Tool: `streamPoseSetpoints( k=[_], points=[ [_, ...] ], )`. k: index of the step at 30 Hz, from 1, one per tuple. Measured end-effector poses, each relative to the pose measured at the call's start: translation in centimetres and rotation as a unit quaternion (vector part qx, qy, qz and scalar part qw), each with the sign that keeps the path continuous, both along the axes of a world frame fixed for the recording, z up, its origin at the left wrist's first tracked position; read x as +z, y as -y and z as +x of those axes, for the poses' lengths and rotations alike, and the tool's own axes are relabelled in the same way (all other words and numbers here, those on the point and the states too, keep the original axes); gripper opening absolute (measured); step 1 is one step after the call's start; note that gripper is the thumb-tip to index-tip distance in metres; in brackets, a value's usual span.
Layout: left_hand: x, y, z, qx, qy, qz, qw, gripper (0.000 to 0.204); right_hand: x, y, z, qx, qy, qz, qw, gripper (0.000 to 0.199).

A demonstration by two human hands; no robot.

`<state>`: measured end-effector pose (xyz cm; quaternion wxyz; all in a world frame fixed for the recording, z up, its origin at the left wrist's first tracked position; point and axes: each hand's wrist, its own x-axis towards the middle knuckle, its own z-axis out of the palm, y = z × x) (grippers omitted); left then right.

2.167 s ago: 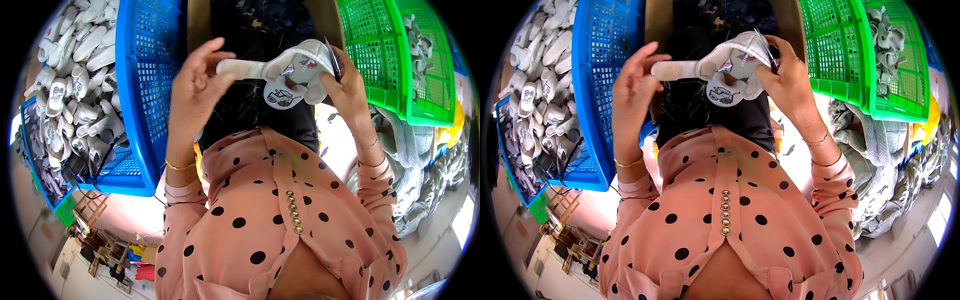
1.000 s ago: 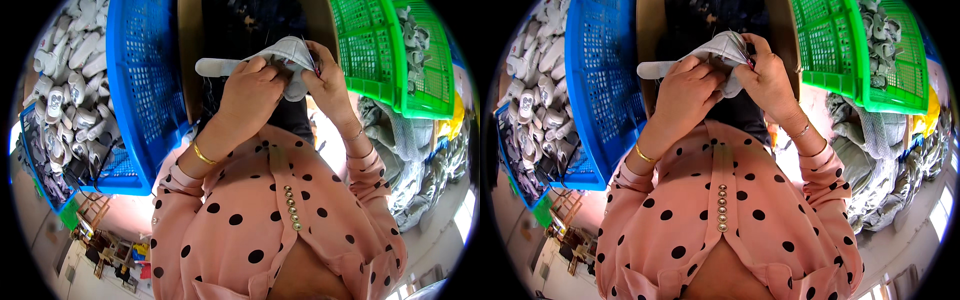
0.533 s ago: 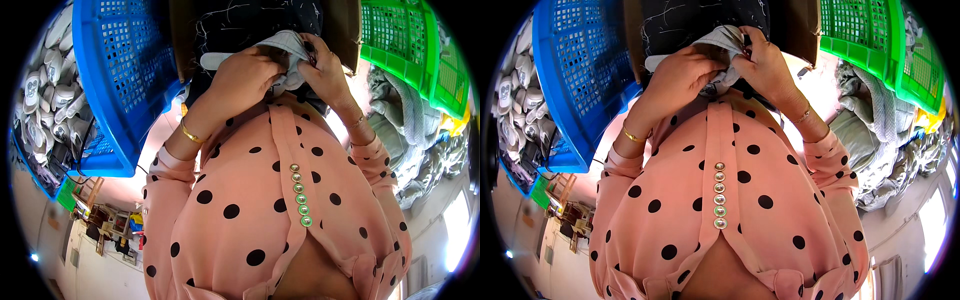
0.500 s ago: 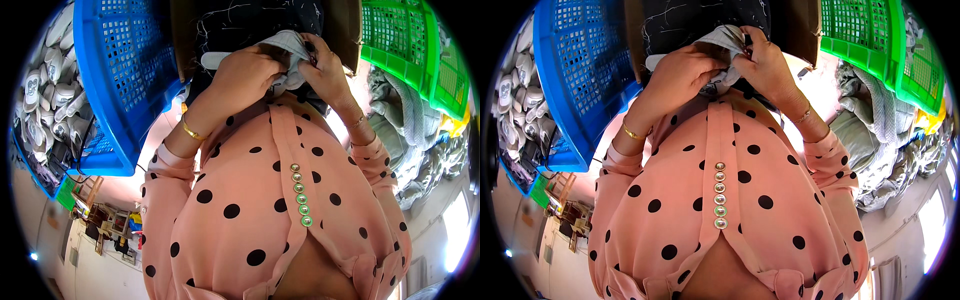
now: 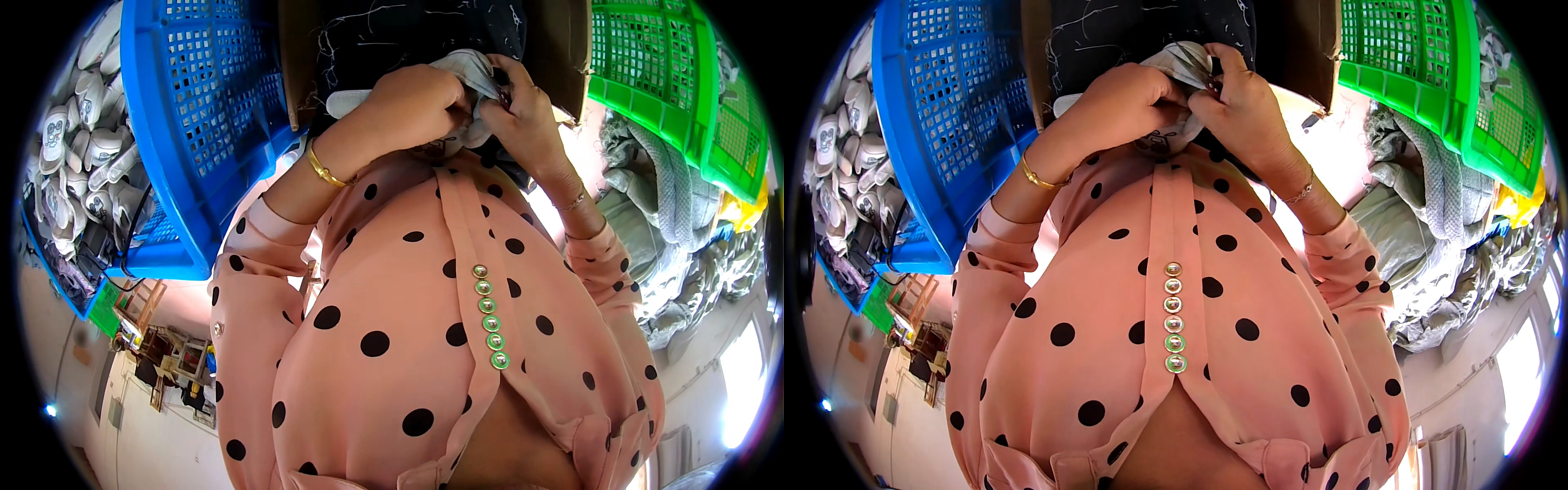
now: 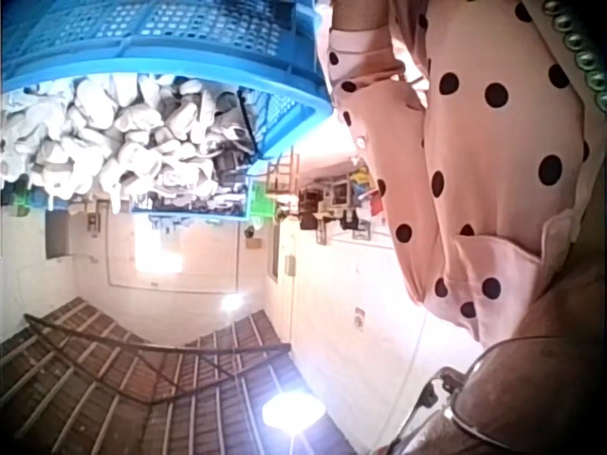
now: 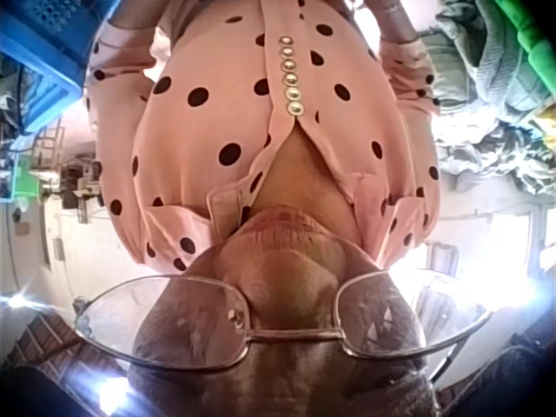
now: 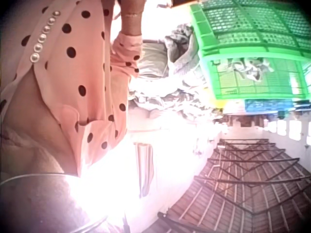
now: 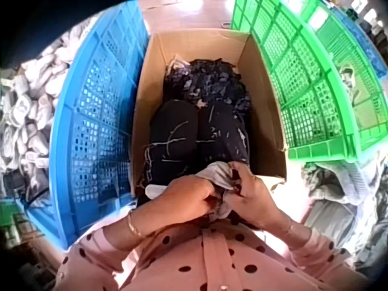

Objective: The person sits on the floor and uses scissors to trim loose threads and excess fabric from the edges of white slippers. They handle the slippers one at a time, picking them from a blue basket, trimming them, and placing them into a cardboard box.

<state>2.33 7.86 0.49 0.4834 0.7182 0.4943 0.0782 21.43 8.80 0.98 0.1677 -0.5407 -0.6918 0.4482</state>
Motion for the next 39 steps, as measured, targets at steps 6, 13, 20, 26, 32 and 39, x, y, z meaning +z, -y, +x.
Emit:
streamPoseSetpoints(
  k=[6,13,20,26,32,39],
  points=[
    [-0.2,0.2,-0.6,0.045,0.085,-0.004,0.995,0.019,1.2,-0.4,-1.4,-0.008,0.013,-0.011,1.0,0.05],
    [4.4,0.6,-3.6,0.216,0.255,0.052,0.941,0.018,3.1,-4.4,-2.1,0.03,-0.017,0.082,0.996,0.046],
    [7.3,-1.7,-2.8,0.064,-0.04,0.153,0.985,0.031,8.3,-8.1,-5.4,0.137,-0.014,0.072,0.988,0.045],
    [6.0,-2.2,-4.7,0.289,0.28,-0.021,0.915,0.027,11.3,-9.1,-4.2,-0.038,-0.109,0.061,0.991,0.048],
    [7.5,-1.6,-3.8,0.415,0.433,-0.07,0.797,0.027,8.6,-5.4,-2.1,0.075,0.008,0.279,0.957,0.061],
    [8.6,-1.5,-3.0,0.389,0.367,-0.149,0.832,0.027,7.7,-5.2,-2.1,0.061,-0.02,0.302,0.951,0.036]
  ],
)
